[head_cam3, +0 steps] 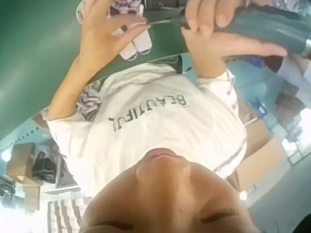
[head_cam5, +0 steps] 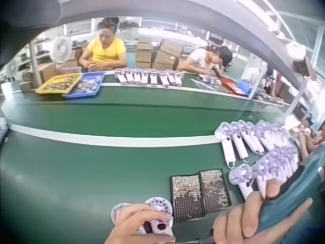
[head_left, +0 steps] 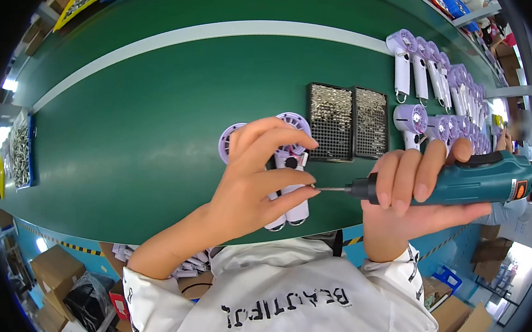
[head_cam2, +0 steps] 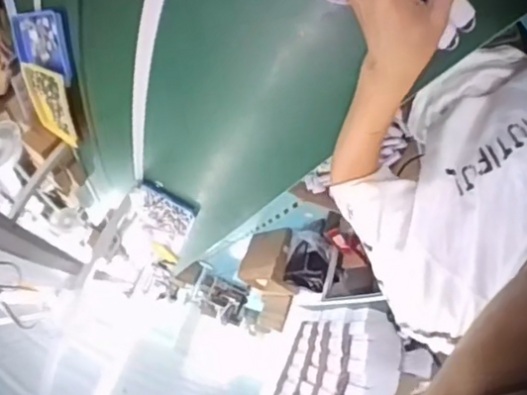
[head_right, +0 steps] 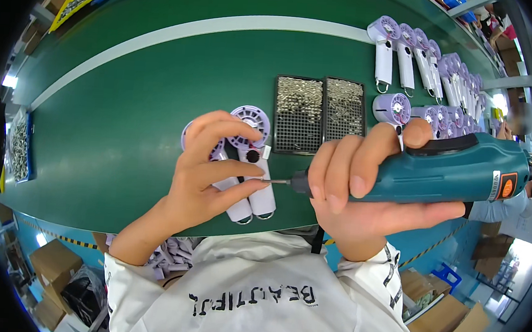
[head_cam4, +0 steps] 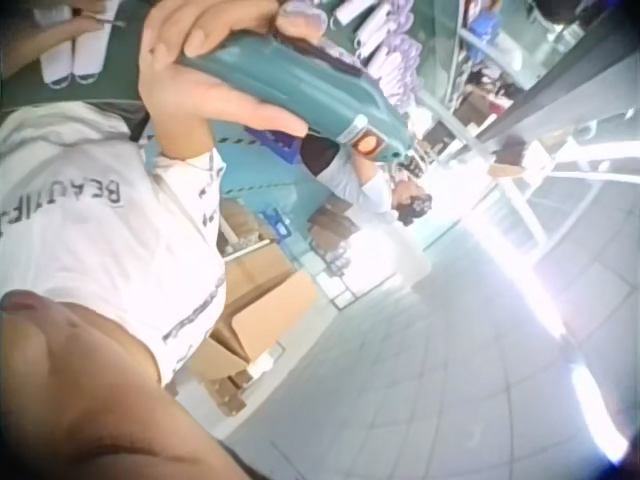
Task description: Assembling portable hand fans by joining plastic housing components and securing them with an electric screwdriver.
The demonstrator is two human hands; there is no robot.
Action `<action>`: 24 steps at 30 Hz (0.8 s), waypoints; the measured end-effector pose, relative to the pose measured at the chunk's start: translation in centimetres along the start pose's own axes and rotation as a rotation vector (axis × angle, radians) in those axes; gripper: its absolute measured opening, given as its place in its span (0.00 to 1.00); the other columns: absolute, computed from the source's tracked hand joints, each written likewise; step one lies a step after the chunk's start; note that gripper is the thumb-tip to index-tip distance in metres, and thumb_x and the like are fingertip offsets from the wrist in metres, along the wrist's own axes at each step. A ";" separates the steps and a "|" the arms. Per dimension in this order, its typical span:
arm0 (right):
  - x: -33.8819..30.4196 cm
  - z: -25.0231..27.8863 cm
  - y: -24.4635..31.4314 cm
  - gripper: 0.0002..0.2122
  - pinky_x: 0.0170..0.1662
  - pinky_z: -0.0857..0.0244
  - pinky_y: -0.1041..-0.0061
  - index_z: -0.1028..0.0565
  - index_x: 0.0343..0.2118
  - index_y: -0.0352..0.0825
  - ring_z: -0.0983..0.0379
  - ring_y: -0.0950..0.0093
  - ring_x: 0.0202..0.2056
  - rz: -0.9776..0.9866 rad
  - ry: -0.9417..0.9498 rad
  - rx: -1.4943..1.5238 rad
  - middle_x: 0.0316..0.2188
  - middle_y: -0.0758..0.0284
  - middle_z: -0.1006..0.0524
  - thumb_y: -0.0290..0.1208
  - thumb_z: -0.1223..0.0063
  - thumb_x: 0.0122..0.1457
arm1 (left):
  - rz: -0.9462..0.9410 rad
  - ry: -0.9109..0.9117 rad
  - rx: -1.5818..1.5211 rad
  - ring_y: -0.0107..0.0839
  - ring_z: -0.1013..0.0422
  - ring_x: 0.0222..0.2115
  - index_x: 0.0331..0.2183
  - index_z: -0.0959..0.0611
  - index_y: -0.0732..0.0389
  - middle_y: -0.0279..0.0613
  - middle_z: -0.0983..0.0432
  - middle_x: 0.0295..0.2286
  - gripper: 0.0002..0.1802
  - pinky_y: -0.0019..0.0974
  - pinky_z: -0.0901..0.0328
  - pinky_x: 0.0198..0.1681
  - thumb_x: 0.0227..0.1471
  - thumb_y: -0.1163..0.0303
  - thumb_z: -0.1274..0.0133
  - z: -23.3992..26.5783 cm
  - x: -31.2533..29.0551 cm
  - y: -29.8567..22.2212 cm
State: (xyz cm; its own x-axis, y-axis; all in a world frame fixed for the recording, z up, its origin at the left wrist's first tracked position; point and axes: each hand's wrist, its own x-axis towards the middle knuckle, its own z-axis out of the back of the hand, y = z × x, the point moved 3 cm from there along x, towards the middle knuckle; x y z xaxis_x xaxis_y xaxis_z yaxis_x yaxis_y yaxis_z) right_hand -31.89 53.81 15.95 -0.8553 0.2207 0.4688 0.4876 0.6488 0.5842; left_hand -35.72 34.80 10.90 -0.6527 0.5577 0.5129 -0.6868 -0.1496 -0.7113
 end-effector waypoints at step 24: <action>0.7 -4.5 -6.8 0.37 0.19 0.37 0.72 0.37 0.50 0.41 0.31 0.71 0.18 -0.126 0.425 -0.131 0.23 0.65 0.30 0.70 0.52 0.50 | 0.078 -0.041 0.062 0.42 0.35 0.49 0.32 0.14 0.56 0.40 0.30 0.48 0.18 0.44 0.43 0.51 0.31 0.71 0.32 3.6 -3.7 2.8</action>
State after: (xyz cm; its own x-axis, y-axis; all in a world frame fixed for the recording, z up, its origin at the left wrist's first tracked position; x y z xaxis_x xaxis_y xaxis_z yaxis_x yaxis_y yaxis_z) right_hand -35.00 46.27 15.26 -0.7749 -0.1903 0.6027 0.4255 0.5480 0.7202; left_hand -36.41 29.43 8.72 -0.7168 0.5084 0.4772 -0.6507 -0.2421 -0.7197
